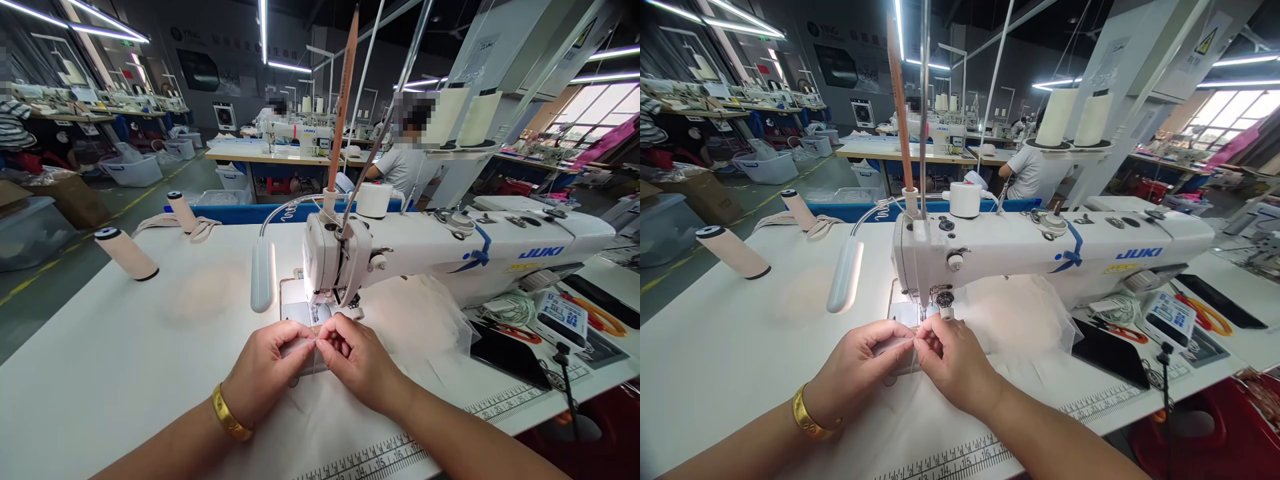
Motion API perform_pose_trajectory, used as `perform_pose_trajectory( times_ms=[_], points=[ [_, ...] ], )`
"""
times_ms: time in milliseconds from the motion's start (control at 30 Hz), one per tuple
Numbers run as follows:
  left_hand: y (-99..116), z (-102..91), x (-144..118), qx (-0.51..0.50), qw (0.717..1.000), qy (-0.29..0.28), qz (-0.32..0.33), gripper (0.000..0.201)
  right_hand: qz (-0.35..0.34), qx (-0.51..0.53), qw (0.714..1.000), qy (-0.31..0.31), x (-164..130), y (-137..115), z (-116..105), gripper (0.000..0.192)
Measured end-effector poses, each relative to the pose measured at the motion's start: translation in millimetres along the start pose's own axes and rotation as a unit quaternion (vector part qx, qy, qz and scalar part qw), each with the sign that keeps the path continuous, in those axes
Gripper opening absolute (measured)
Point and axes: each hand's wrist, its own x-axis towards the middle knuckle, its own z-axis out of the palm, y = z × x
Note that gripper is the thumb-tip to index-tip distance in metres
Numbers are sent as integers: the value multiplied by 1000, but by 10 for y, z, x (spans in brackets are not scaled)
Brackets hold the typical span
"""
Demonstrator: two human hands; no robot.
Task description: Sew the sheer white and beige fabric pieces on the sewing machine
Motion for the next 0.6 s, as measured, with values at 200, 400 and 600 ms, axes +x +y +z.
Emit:
perform_pose_trajectory(
  times_ms=[200,400,600],
  points=[
    [-13,19,2,19,999,13,26,27,-4,-4,1000,1,-2,20,-1,8],
    [-3,11,13,28,998,32,41,24,22,8,1000,-5,-20,22,7,9],
    [1,13,0,32,999,25,32,27,-9,-26,1000,10,-14,23,8,9]
  ],
)
